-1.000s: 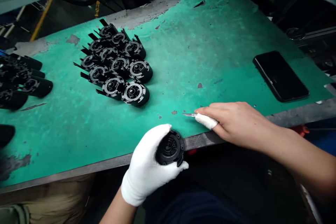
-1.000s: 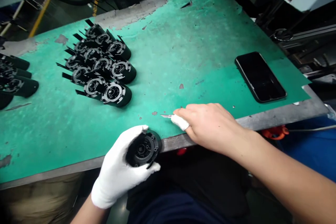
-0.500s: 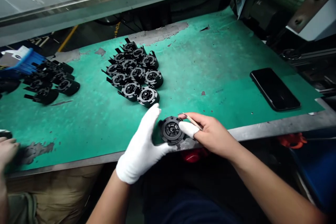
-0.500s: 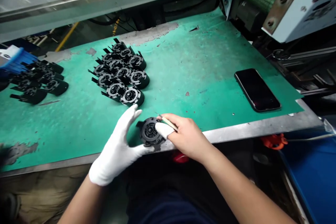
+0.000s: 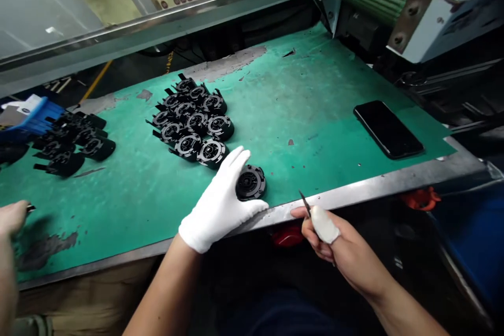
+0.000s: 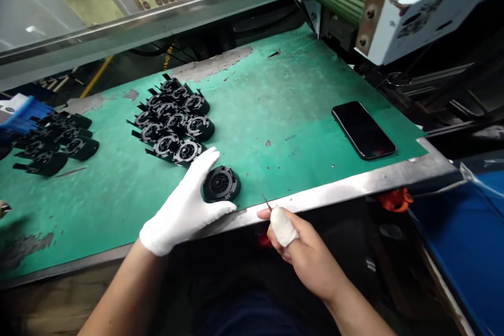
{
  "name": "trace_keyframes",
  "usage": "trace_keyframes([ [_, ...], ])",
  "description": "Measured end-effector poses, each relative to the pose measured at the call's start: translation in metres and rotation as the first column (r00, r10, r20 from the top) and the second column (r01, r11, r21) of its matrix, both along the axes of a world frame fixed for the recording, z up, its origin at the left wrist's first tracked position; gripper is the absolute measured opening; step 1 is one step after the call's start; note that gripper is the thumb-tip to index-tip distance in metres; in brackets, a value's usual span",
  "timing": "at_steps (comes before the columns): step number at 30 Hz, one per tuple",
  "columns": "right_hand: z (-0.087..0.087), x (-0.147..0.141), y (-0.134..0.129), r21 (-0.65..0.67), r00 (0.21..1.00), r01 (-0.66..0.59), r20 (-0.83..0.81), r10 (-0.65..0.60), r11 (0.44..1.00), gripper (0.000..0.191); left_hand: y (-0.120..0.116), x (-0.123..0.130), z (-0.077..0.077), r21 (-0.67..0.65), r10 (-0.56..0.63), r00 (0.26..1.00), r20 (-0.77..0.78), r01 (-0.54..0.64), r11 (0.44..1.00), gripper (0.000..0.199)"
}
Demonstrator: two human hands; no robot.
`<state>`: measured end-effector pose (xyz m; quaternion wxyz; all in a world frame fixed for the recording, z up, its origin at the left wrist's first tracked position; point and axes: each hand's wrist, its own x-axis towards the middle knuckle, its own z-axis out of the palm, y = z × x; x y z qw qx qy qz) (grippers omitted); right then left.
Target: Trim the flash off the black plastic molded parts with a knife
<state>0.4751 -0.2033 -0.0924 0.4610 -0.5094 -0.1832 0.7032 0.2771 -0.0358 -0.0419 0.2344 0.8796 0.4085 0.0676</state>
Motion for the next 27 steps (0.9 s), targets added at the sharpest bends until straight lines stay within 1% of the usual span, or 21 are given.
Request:
trace_keyframes([
  [2, -0.003, -0.003, -0.006, -0.018, 0.999, 0.011, -0.044, -0.011, 1.0, 0.05, 0.006, 0.005, -0.002, -0.015, -0.047, 0.998, -0.05, 0.046, 0.999, 0.094],
  [4, -0.007, -0.005, -0.01, -0.048, 0.997, 0.019, -0.08, -0.022, 0.999, 0.052, 0.004, 0.004, -0.003, 0.004, -0.043, 0.996, -0.072, 0.043, 0.999, 0.089],
  [5, -0.009, -0.006, -0.011, -0.058, 0.995, 0.017, -0.093, -0.022, 0.998, 0.053, 0.0, 0.003, -0.002, 0.012, -0.03, 0.996, -0.079, 0.031, 0.999, 0.088],
  [7, -0.013, -0.009, -0.015, -0.066, 0.994, -0.01, -0.108, 0.003, 0.998, 0.052, -0.015, -0.001, 0.0, 0.003, -0.012, 0.996, -0.093, 0.012, 1.0, 0.087],
  [10, -0.02, -0.016, -0.019, -0.061, 0.993, -0.074, -0.093, 0.069, 0.995, 0.051, -0.048, -0.006, 0.0, -0.007, 0.026, 0.996, -0.091, -0.027, 1.0, 0.079],
  [13, -0.027, -0.026, -0.019, -0.04, 0.99, -0.125, -0.075, 0.122, 0.991, 0.05, -0.079, -0.008, -0.004, 0.046, 0.112, 0.991, -0.067, -0.109, 0.993, 0.067],
  [16, -0.029, -0.035, -0.016, -0.012, 0.984, -0.168, -0.061, 0.167, 0.986, 0.047, -0.097, -0.005, -0.011, 0.122, 0.19, 0.982, -0.023, -0.186, 0.975, 0.061],
  [19, -0.029, -0.037, -0.009, -0.004, 0.981, -0.194, -0.028, 0.194, 0.981, 0.048, -0.103, -0.001, -0.018, 0.198, 0.238, 0.971, -0.005, -0.233, 0.952, 0.057],
  [22, -0.028, -0.034, -0.002, -0.007, 0.976, -0.215, -0.023, 0.214, 0.977, 0.047, -0.103, 0.0, -0.023, 0.242, 0.265, 0.964, 0.006, -0.259, 0.935, 0.05],
  [24, -0.027, -0.032, 0.001, -0.013, 0.976, -0.217, -0.023, 0.216, 0.976, 0.046, -0.1, 0.0, -0.026, 0.247, 0.245, 0.968, 0.044, -0.248, 0.937, 0.048],
  [27, -0.025, -0.031, 0.004, -0.036, 0.975, -0.22, -0.009, 0.22, 0.975, 0.044, -0.096, -0.001, -0.033, 0.246, 0.192, 0.975, 0.11, -0.214, 0.946, 0.052],
])
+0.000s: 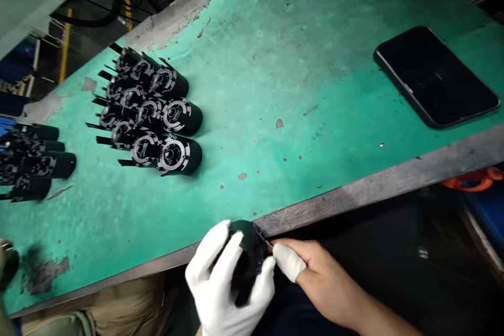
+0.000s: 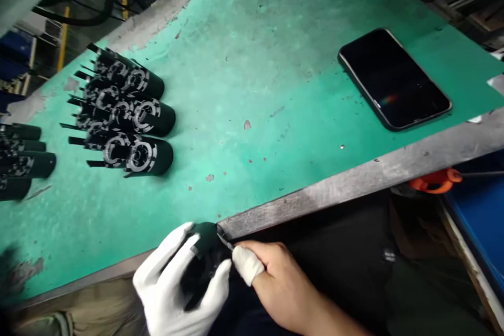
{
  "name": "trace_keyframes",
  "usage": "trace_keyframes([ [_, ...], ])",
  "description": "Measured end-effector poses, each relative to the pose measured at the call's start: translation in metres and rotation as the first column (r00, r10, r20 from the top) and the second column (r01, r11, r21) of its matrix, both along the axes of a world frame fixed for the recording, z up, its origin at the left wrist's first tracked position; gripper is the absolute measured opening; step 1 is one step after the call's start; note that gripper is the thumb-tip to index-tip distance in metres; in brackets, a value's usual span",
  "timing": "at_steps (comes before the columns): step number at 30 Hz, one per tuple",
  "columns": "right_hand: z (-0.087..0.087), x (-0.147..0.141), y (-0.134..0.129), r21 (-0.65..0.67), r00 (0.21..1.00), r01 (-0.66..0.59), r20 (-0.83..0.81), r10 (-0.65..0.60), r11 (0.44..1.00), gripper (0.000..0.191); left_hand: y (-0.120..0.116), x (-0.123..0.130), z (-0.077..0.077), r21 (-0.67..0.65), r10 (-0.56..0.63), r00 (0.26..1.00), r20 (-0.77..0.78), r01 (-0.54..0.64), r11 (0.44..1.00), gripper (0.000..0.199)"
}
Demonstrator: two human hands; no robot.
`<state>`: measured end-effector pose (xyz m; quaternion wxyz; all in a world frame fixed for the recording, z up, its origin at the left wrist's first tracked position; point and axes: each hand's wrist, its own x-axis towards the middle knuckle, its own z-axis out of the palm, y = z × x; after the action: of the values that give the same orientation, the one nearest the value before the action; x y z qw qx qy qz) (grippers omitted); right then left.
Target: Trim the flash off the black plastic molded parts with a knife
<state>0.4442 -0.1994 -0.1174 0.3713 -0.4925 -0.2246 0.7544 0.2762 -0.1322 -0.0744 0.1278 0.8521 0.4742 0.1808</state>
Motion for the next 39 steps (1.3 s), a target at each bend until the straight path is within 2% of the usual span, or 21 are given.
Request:
trace_keyframes([
  [5, 0.002, 0.002, 0.005, -0.068, 0.996, -0.06, 0.057, 0.064, 0.996, 0.039, 0.001, -0.005, -0.014, 0.037, -0.02, 0.995, 0.098, 0.017, 0.999, 0.061],
  [9, 0.005, 0.005, 0.012, -0.092, 0.992, -0.091, 0.074, 0.098, 0.992, 0.04, 0.005, -0.008, -0.02, 0.075, -0.092, 0.985, 0.146, 0.082, 0.994, 0.064],
  [17, 0.001, 0.002, 0.007, -0.123, 0.999, -0.033, -0.045, 0.028, 0.992, 0.042, 0.003, -0.011, -0.021, 0.147, -0.124, 0.983, 0.133, 0.104, 0.984, 0.044],
  [20, -0.002, 0.002, 0.005, -0.102, 0.999, -0.037, -0.012, 0.036, 0.994, 0.045, 0.004, -0.01, -0.021, 0.167, -0.143, 0.982, 0.123, 0.121, 0.979, 0.037],
  [23, -0.002, 0.005, 0.007, -0.052, 0.998, -0.055, 0.019, 0.056, 0.997, 0.044, 0.008, -0.009, -0.021, 0.181, -0.21, 0.97, 0.119, 0.187, 0.966, 0.032],
  [27, -0.001, 0.007, 0.009, -0.044, 0.992, -0.09, 0.08, 0.093, 0.995, 0.042, 0.009, -0.009, -0.026, 0.257, -0.239, 0.959, 0.152, 0.195, 0.946, 0.025],
  [31, 0.0, 0.005, 0.007, -0.072, 0.986, -0.094, 0.127, 0.103, 0.993, 0.042, 0.0, -0.024, -0.04, 0.307, -0.268, 0.949, 0.168, 0.208, 0.928, 0.026],
  [34, -0.002, 0.004, 0.006, -0.039, 0.99, -0.081, 0.112, 0.085, 0.996, 0.041, -0.011, -0.045, -0.055, 0.328, -0.26, 0.948, 0.182, 0.19, 0.925, 0.032],
  [38, -0.005, 0.006, 0.006, 0.031, 0.989, -0.081, 0.123, 0.077, 0.996, 0.041, -0.017, -0.071, -0.071, 0.285, -0.229, 0.96, 0.159, 0.177, 0.942, 0.03],
  [39, -0.005, 0.007, 0.006, 0.046, 0.986, -0.095, 0.139, 0.088, 0.994, 0.039, -0.019, -0.076, -0.073, 0.238, -0.206, 0.97, 0.128, 0.172, 0.956, 0.029],
])
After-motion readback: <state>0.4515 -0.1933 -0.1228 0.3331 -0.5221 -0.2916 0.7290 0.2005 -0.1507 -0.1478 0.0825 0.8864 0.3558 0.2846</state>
